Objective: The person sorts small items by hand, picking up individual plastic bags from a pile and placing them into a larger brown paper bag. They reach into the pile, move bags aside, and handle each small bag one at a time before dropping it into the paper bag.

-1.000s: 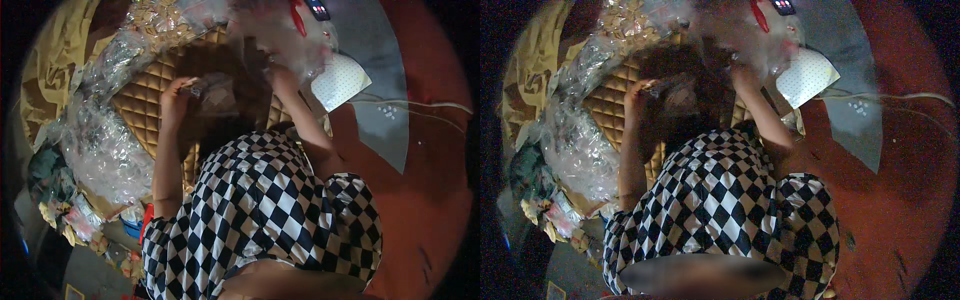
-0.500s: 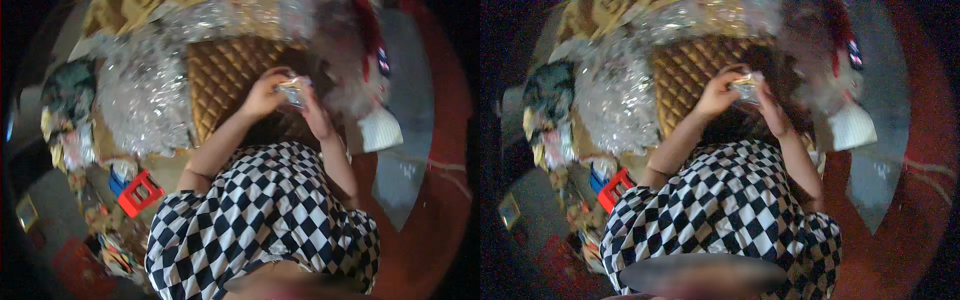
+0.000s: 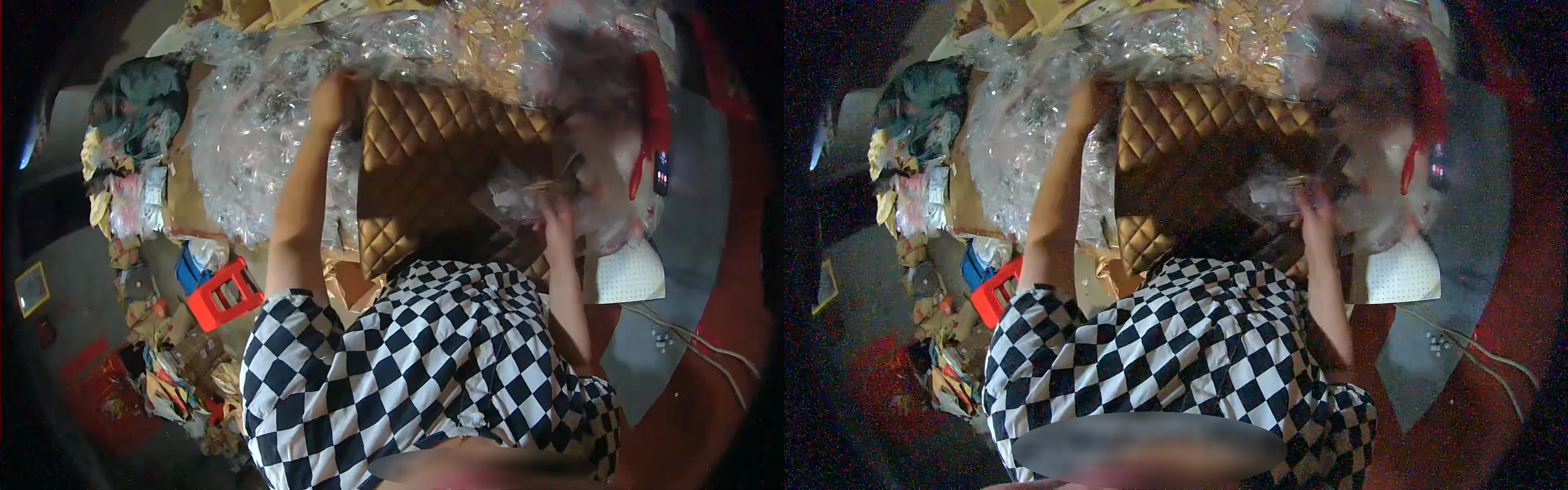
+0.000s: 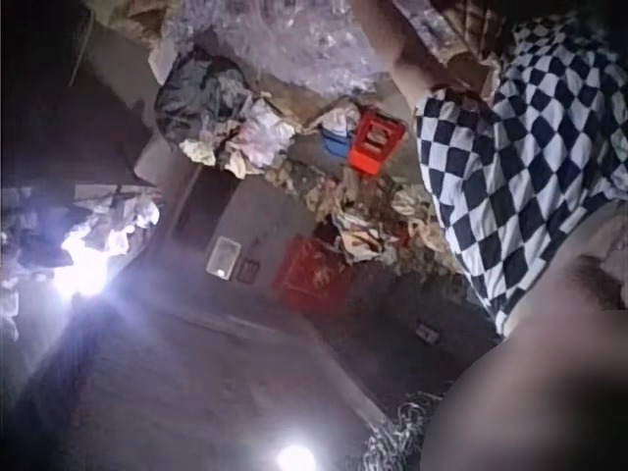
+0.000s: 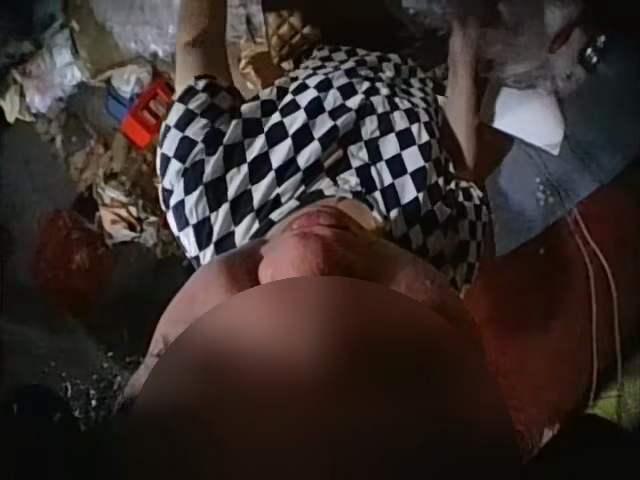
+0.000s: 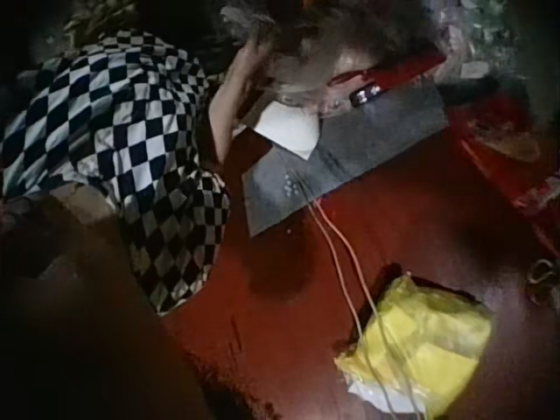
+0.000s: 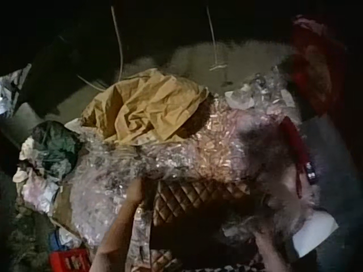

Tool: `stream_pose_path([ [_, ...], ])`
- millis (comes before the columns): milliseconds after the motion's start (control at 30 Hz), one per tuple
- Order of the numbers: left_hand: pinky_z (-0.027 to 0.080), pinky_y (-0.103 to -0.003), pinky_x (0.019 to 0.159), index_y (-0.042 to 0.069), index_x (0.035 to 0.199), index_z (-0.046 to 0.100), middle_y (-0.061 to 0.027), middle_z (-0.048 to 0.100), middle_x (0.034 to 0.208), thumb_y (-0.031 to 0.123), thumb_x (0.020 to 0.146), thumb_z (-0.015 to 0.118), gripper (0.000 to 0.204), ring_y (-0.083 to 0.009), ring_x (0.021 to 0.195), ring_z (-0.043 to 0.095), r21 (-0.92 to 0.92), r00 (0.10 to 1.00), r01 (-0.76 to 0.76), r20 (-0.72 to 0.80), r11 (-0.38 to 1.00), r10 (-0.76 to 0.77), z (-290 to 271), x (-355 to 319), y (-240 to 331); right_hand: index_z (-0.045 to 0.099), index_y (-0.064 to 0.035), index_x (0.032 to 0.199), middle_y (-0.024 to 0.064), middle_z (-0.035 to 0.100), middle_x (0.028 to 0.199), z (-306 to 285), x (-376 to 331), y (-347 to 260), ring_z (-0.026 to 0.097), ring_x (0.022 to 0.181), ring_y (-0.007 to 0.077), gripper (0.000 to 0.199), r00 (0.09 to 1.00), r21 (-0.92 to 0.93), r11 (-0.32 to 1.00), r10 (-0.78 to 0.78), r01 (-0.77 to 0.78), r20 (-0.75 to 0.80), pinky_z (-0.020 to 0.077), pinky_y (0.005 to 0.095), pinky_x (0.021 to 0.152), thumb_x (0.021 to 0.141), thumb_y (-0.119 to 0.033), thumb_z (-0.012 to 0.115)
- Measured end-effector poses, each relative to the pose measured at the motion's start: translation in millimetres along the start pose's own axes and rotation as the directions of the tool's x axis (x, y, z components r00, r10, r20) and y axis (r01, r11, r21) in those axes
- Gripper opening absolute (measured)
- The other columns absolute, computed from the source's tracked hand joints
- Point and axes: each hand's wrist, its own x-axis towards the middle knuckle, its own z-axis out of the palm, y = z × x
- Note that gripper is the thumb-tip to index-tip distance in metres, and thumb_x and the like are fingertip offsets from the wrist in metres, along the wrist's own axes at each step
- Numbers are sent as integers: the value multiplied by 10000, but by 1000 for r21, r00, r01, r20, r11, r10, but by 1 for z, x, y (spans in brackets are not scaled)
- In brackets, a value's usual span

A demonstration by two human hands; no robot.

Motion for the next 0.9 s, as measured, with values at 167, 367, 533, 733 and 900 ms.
stream_pose_path([
  [167, 446, -433, 860, 115, 1224, 505, -171, 532, 1136, 69, 770, 577, 462, -378, 1028, 523, 106, 935, -283, 251, 953, 250, 21, 12, 71, 495, -66, 1289, 54, 587, 1124, 17, -4, 9, 555, 738, 101, 432, 999, -32, 998, -48, 47, -13, 434, 230, 541, 908, -229, 616],
  [367, 435, -447, 883, 100, 1240, 495, -182, 507, 1149, 106, 811, 515, 430, -363, 1042, 506, 42, 851, -267, 479, 963, 215, 27, -69, 130, 452, -50, 1353, 112, 519, 1302, -4, -12, 27, 545, 1071, 179, 506, 995, -104, 994, 31, -41, -97, 457, 281, 823, 910, -235, 612],
  [533, 419, -434, 874, 43, 1160, 531, -158, 536, 1042, 149, 843, 489, 336, -317, 975, 507, 311, 951, -302, 155, 901, 266, 33, -79, 118, 440, -3, 1349, 123, 502, 1335, -20, -12, 49, 474, 1215, 224, 535, 990, -96, 993, 51, -64, -129, 320, 326, 1041, 906, -244, 618],
  [733, 491, -477, 699, 35, 932, 621, -211, 630, 923, 110, 820, 489, 189, -360, 856, 633, 425, 974, -117, 228, 897, 19, 17, -1, 43, 456, 26, 1324, 123, 538, 1289, -13, -10, 45, 511, 1153, 211, 520, 986, 48, 998, 47, -40, -161, 351, 314, 1012, 903, -231, 620],
  [900, 491, -451, 673, 92, 908, 635, -167, 639, 815, 210, 812, 548, 175, -383, 773, 622, 321, 910, -381, 298, 867, 289, -19, 65, 63, 518, 19, 1258, 120, 575, 1216, -30, 1, 77, 527, 1113, 194, 451, 975, -70, 989, -142, 132, -169, 399, 317, 952, 880, -194, 643],
])
